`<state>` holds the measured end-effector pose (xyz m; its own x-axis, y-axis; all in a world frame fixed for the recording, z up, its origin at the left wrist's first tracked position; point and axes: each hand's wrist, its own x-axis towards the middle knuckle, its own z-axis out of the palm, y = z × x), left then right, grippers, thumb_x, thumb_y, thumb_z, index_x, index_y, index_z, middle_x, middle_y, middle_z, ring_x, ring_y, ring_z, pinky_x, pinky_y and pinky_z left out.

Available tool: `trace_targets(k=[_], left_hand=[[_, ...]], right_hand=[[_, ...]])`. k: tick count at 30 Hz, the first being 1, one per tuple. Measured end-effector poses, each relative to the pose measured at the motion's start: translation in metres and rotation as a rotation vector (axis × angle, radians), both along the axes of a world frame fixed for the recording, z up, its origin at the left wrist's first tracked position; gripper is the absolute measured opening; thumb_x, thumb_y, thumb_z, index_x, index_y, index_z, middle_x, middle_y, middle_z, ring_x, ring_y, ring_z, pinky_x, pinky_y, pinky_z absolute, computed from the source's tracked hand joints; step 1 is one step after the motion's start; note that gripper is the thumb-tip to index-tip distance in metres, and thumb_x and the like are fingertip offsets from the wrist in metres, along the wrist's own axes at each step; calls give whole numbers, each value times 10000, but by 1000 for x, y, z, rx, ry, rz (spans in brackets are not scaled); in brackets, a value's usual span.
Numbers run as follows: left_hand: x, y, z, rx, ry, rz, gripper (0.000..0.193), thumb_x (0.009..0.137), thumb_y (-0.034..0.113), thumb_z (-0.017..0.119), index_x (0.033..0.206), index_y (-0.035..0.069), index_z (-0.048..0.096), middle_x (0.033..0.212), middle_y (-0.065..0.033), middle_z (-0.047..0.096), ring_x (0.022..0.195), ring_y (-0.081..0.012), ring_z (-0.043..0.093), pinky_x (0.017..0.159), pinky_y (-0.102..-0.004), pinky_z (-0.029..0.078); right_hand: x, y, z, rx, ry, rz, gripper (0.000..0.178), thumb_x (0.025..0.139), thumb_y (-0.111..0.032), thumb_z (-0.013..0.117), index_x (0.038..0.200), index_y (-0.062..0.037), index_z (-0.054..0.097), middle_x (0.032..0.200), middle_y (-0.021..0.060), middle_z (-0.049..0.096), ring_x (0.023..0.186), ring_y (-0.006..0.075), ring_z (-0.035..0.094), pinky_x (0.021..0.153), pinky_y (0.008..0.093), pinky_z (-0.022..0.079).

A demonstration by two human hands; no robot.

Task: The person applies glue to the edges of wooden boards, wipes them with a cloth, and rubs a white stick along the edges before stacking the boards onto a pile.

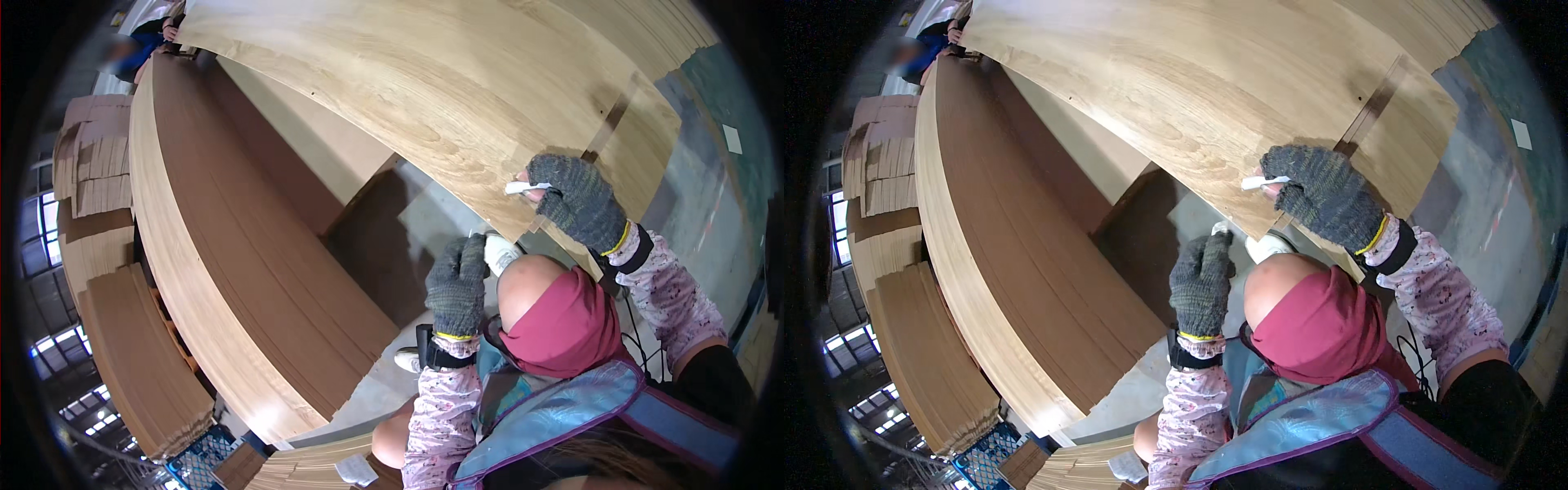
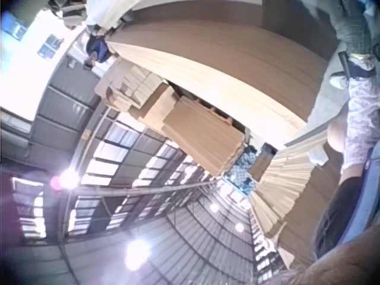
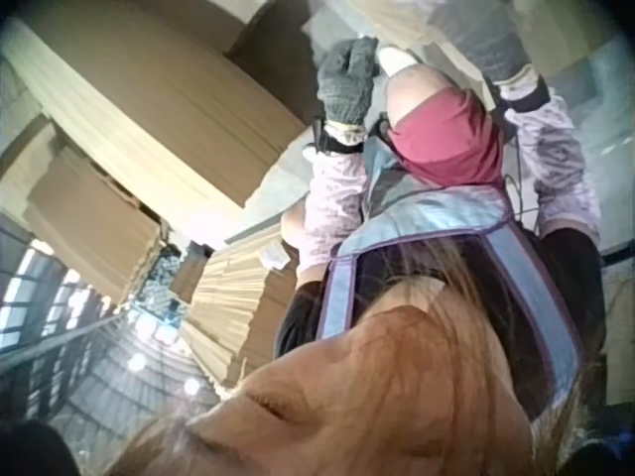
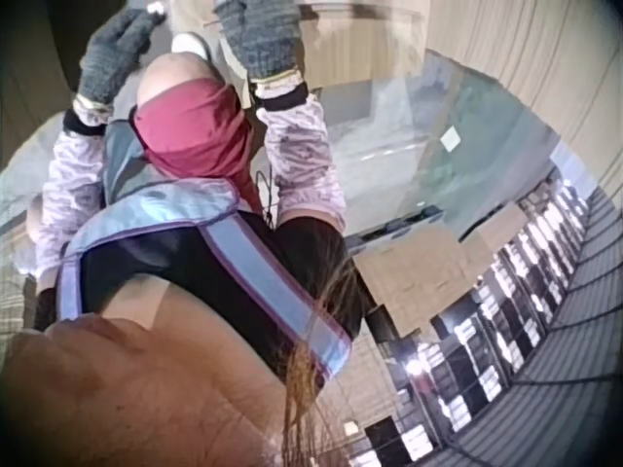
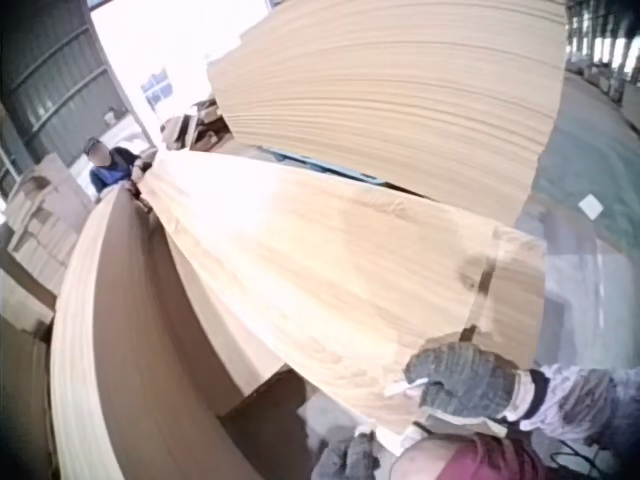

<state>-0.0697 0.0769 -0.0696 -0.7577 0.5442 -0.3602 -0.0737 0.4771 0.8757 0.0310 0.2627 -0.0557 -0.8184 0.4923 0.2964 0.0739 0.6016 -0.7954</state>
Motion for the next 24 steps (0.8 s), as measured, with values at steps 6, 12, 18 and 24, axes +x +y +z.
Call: trace_targets(k=[6, 12, 18, 24], left_hand=[[11, -19, -2, 49, 192, -34, 258, 936, 112, 493, 1180, 69, 564, 785, -61, 609, 600, -107, 539, 540, -269, 452], [3, -13, -1, 132, 522, -105, 306, 902, 52, 521, 1205, 66, 567, 878, -119, 619, 701, -157, 572, 625, -286, 466], [-11, -10, 0, 249, 705, -259, 399, 743, -57, 624, 1125, 59, 625, 895, -156, 627, 756, -292, 575, 690, -359, 462], [-15, -3, 1, 62, 847, -350, 403, 692, -18, 683, 1076, 98, 661, 818, -124, 618, 740, -290, 581, 632, -369, 458]], right_hand=[[-3, 3, -1, 39, 18, 38, 211, 800, -102, 669, 991, -26, 622, 959, 111, 649, 883, 271, 622, 790, 356, 486], [0, 4, -2, 114, -8, 20, 225, 809, -141, 666, 1001, -33, 618, 955, 112, 649, 874, 278, 622, 765, 368, 486], [0, 4, -6, 104, 1, 11, 226, 803, -148, 669, 991, -36, 613, 945, 115, 648, 848, 282, 625, 742, 375, 488], [-2, 3, -4, 125, 26, 12, 226, 792, -127, 677, 989, -38, 611, 931, 115, 646, 853, 291, 624, 738, 382, 487]])
